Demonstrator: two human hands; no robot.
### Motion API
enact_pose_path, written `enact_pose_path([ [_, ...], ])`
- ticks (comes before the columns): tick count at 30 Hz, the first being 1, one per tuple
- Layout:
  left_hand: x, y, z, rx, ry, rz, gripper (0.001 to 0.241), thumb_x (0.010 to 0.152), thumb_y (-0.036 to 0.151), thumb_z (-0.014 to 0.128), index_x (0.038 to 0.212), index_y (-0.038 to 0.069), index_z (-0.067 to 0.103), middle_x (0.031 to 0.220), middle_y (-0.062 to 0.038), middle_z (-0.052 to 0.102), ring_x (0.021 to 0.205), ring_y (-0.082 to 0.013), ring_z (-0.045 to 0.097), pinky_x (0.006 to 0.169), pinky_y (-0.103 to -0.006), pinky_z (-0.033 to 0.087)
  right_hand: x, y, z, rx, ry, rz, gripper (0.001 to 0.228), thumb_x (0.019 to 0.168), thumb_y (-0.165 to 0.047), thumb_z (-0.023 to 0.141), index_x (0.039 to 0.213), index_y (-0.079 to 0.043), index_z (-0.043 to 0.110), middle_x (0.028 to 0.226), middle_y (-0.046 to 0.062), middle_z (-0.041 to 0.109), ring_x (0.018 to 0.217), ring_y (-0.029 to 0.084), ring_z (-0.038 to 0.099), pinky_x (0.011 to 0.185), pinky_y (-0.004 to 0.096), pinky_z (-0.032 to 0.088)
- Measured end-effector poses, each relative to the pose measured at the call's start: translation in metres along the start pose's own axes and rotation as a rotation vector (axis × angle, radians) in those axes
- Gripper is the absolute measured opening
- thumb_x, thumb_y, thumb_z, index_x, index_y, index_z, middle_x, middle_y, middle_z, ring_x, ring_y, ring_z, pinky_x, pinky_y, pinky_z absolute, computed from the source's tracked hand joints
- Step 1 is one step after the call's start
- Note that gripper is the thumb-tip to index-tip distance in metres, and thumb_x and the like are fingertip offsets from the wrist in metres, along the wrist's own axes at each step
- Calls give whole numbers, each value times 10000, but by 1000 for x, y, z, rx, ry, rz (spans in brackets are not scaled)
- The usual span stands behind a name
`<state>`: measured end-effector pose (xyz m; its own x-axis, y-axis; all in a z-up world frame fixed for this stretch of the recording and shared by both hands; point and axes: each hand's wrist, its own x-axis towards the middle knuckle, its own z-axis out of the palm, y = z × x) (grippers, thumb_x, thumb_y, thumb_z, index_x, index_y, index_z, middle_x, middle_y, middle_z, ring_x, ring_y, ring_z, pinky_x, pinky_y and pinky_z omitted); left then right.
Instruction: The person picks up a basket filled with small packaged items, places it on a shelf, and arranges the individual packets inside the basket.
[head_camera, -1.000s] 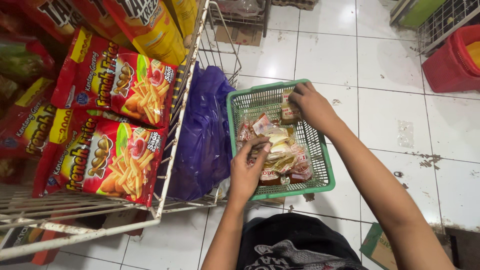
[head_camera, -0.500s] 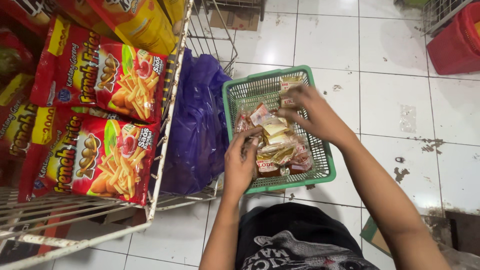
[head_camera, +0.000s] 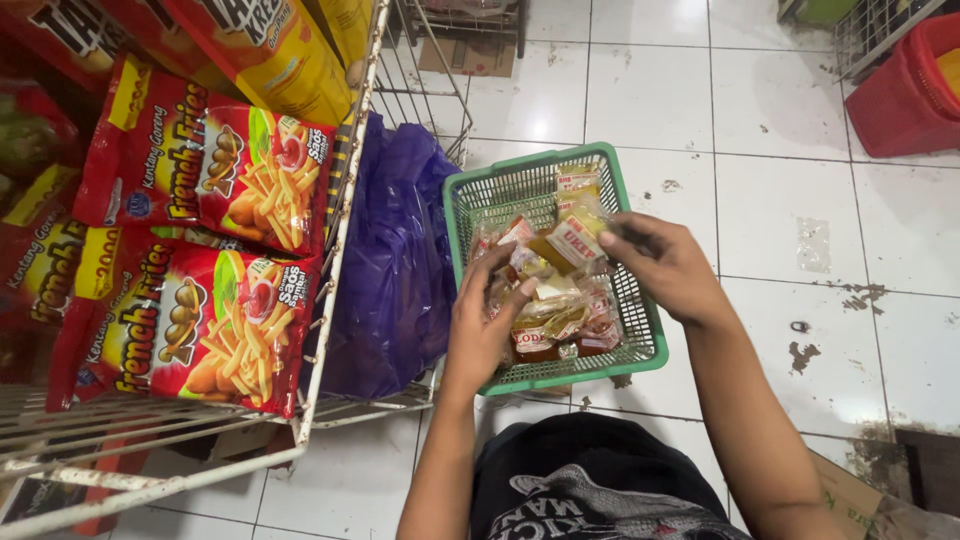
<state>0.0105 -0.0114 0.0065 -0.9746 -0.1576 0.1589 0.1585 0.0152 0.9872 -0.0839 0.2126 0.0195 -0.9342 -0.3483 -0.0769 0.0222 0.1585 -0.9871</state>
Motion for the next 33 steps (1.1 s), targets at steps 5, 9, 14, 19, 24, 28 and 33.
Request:
enact_pose_path([
  [5, 3, -14, 12, -329, -16, -112, 392, 1013, 150, 694, 1361, -23, 641, 1101, -87, 710, 979, -101, 643, 858, -240, 528, -19, -8, 3, 200, -15, 53, 296, 952, -135, 707, 1180, 53, 705, 980, 77, 719, 887, 97, 641, 789, 251, 530],
  [9, 3, -17, 20, -254, 103, -132, 259, 957, 127, 749, 1149, -47, 746, 983, -60, 747, 867, -69, 668, 770, -210, 546, -27, -8, 0, 124, 43, 1, 221, 966, -116, 719, 1096, 62, 740, 931, 42, 694, 851, 99, 626, 762, 248, 522],
  [14, 2, -6, 26, -145, 132, -142, 230, 922, 125, 776, 1085, -38, 770, 932, -63, 765, 809, -65, 667, 730, -207, 545, -29, -11, -8, -128, 107, -57, 173, 953, -104, 753, 1029, 50, 769, 857, 15, 640, 800, 110, 593, 710, 253, 489],
  [19, 3, 2, 33, -144, -8, -166, 236, 930, 134, 768, 1088, -42, 775, 914, -63, 767, 775, -55, 667, 707, -205, 559, -21, -9, -14, 105, 0, -42, 168, 982, -136, 671, 1058, 6, 718, 910, -4, 689, 883, 61, 638, 790, 223, 544],
  [24, 4, -6, 39, -271, -20, -270, 224, 952, 134, 742, 1085, -45, 752, 885, -93, 759, 763, -77, 701, 679, -196, 564, -19, -2, -12, 46, 194, -114, 164, 1013, -124, 715, 1078, 22, 678, 923, 29, 653, 868, 97, 572, 766, 254, 485],
  [28, 12, -11, 38, -316, 60, -250, 198, 950, 120, 735, 1036, -57, 722, 895, -85, 762, 763, -89, 723, 700, -218, 609, -17, -14, -25, 61, -19, -55, 230, 903, -102, 712, 1115, -37, 652, 968, 0, 688, 924, 82, 636, 815, 257, 548],
  [33, 25, 6, 33, -138, -32, -71, 264, 1005, 186, 685, 1178, -7, 735, 1100, -106, 770, 972, -138, 707, 840, -275, 566, -10, -26, -39, -21, -26, -124, 209, 873, -47, 776, 1036, 4, 655, 996, 44, 720, 978, 128, 691, 877, 295, 588],
])
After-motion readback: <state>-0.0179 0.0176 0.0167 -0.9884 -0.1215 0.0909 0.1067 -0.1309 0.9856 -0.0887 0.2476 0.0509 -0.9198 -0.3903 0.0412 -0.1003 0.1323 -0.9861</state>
